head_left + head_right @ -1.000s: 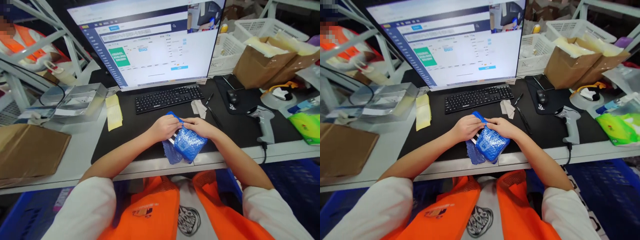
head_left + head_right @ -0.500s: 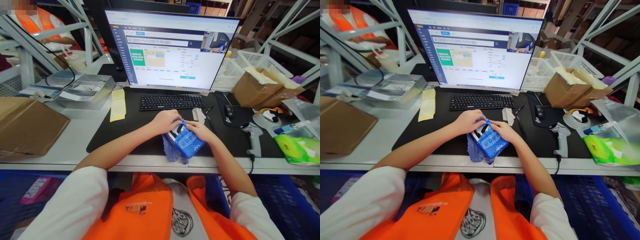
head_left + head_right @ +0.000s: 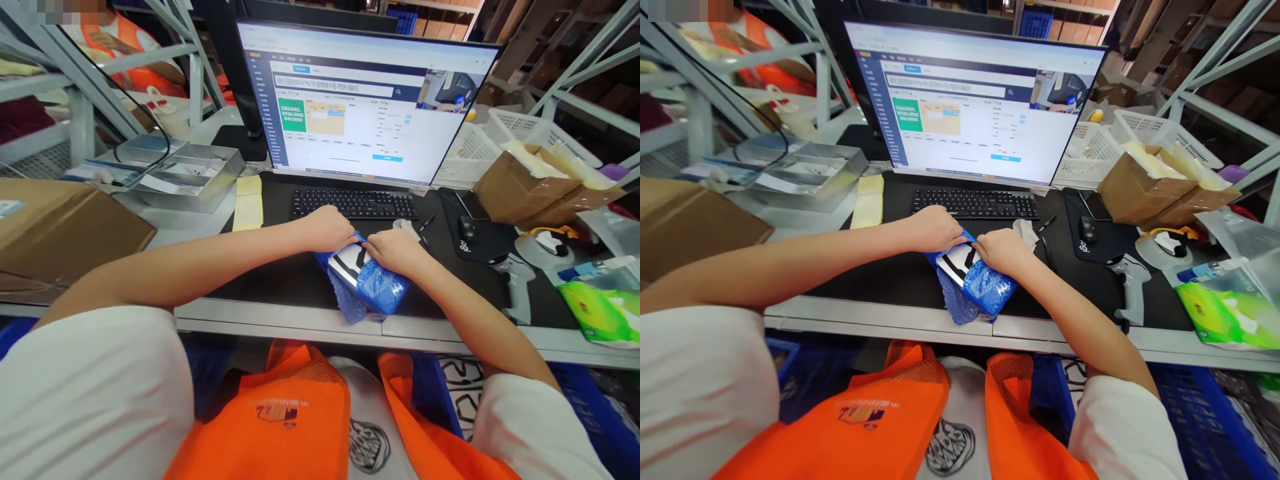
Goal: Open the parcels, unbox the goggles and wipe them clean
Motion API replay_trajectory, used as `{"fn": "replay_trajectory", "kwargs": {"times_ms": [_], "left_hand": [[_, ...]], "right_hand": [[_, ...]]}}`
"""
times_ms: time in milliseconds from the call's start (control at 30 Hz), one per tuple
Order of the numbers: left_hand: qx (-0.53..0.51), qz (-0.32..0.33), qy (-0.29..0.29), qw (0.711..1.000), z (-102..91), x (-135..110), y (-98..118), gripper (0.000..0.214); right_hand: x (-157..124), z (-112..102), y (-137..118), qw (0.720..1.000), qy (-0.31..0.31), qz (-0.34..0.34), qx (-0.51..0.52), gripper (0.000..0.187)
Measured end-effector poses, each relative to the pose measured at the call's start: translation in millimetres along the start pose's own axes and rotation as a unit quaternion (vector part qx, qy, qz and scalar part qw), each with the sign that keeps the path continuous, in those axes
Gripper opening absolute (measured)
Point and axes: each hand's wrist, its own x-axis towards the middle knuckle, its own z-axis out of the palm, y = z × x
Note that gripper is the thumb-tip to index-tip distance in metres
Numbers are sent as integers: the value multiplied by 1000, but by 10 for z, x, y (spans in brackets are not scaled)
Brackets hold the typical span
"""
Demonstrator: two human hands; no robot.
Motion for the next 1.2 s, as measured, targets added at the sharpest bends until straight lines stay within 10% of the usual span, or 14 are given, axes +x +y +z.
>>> {"fn": "replay_trajectory", "kwargs": {"times_ms": [333, 700, 867, 1033, 1200], "left_hand": [[-142, -53, 85, 985, 80, -906, -246, 53], [-322, -263, 86, 905, 385, -1778, -542, 50], [-423, -353, 94, 830, 621, -1711, -357, 57], [-537, -396, 126, 734, 693, -1511, -243, 69], [-508, -412, 97, 750, 667, -1510, -173, 63]], "right_hand": [[-159, -36, 33, 975, 41, -162, 143, 46], [-37, 205, 188, 939, 14, -149, 310, 50], [264, 198, 105, 960, -42, -83, 265, 43], [359, -197, -492, 971, 121, -115, 173, 42], [278, -254, -1109, 991, 60, -92, 76, 54]]}}
